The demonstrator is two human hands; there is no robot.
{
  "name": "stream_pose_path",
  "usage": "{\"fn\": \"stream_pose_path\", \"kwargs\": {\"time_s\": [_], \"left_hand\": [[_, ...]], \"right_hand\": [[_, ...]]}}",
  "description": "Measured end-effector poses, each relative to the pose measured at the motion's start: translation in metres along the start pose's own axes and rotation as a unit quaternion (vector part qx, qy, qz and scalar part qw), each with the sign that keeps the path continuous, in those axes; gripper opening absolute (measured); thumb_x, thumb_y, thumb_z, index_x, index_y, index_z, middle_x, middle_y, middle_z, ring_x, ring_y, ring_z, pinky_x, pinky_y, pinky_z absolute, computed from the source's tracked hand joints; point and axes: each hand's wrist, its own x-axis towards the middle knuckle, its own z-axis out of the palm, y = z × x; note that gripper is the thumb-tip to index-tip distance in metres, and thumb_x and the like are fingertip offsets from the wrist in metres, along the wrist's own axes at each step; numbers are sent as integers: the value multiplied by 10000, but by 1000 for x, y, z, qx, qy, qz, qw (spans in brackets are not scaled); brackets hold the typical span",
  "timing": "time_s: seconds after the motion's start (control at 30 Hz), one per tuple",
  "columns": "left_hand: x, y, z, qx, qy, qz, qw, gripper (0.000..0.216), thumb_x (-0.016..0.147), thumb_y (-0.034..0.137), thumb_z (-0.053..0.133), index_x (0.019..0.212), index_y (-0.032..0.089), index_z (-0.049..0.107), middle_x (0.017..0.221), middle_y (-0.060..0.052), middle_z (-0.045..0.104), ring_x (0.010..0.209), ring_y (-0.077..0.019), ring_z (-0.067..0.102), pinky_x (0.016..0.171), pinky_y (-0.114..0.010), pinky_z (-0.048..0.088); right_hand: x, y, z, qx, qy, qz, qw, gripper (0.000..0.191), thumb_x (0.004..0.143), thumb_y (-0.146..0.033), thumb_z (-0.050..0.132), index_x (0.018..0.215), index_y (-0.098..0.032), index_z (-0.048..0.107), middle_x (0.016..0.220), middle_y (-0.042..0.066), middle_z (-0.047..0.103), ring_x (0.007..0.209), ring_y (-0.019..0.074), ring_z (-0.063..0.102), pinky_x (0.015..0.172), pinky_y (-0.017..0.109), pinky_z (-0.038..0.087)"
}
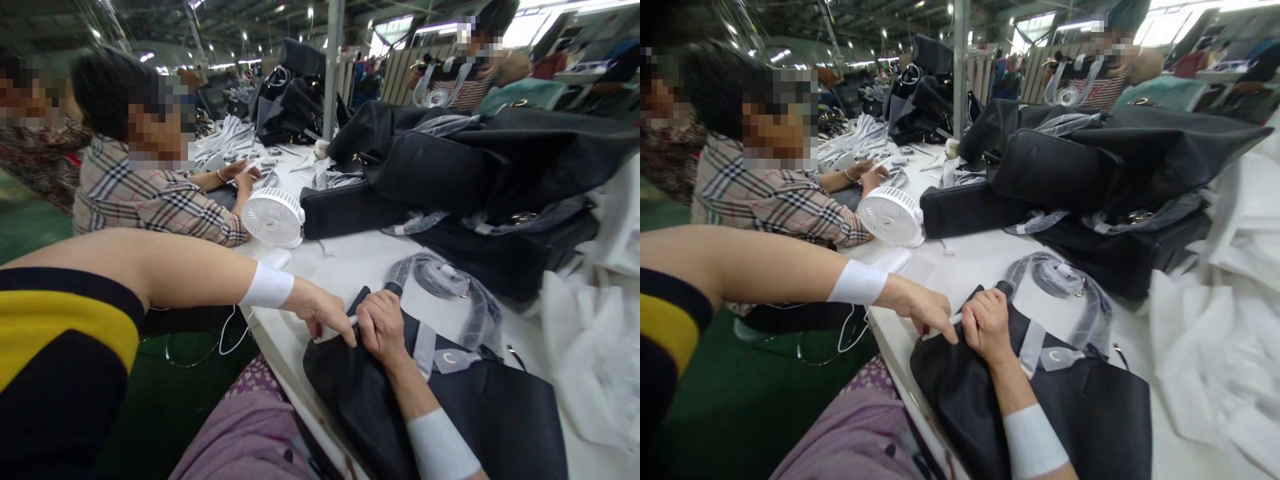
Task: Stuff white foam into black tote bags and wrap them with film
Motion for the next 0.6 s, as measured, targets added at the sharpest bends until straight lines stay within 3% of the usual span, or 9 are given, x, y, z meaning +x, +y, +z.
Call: {"fn": "stream_pose_path", "kwargs": {"time_s": [0.13, 0.23, 0.37, 0.43, 0.5, 0.57, 0.6], "left_hand": [[1, -19, 2, -158, -11, -7, 987, 490, 524, 496, 850, 744, 141, 595, 694, -18, 616, 643, -156, 565, 645, -292, 485], [12, -41, 10, -323, -15, 12, 946, 512, 600, 607, 774, 714, 152, 567, 672, 2, 580, 628, -131, 538, 640, -265, 478], [19, -66, 28, -392, 41, 63, 917, 376, 666, 428, 770, 729, 158, 516, 632, 42, 507, 559, -77, 487, 570, -191, 424], [17, -72, 36, -372, 98, 82, 919, 298, 702, 324, 746, 799, 172, 509, 638, 61, 499, 526, -61, 486, 528, -166, 393], [13, -74, 42, -323, 214, 90, 917, 292, 720, 254, 729, 885, 195, 496, 676, 70, 522, 486, -60, 505, 500, -172, 400], [8, -71, 46, -303, 310, 55, 899, 341, 720, 206, 727, 956, 206, 481, 698, 67, 550, 479, -81, 546, 505, -201, 447], [6, -68, 47, -316, 328, 25, 890, 344, 720, 188, 724, 964, 197, 481, 690, 60, 560, 497, -93, 570, 523, -213, 473]], "right_hand": [[0, 1, 2, -2, -9, 1, 1000, 224, 897, -138, 401, 701, -202, 490, 653, 10, 514, 677, 161, 464, 789, 397, 347], [2, 0, 3, -2, -17, 2, 1000, 240, 897, -142, 415, 672, -203, 474, 632, 1, 486, 661, 156, 445, 780, 384, 349], [4, -2, 5, -3, -27, 3, 1000, 245, 887, -141, 448, 650, -200, 457, 623, -10, 467, 652, 146, 435, 785, 369, 356], [4, -3, 5, -3, -36, 1, 999, 242, 885, -144, 457, 650, -199, 458, 627, -10, 471, 656, 145, 438, 793, 368, 359], [4, -3, 5, -2, -44, -1, 999, 240, 887, -148, 461, 652, -199, 459, 633, -8, 480, 661, 145, 443, 799, 368, 361], [4, -3, 4, 0, -45, -1, 999, 236, 889, -149, 460, 658, -198, 465, 639, -6, 489, 667, 147, 453, 806, 371, 362], [4, -3, 4, 0, -43, 1, 999, 235, 889, -149, 459, 660, -198, 467, 641, -5, 492, 670, 148, 457, 810, 373, 363]]}}
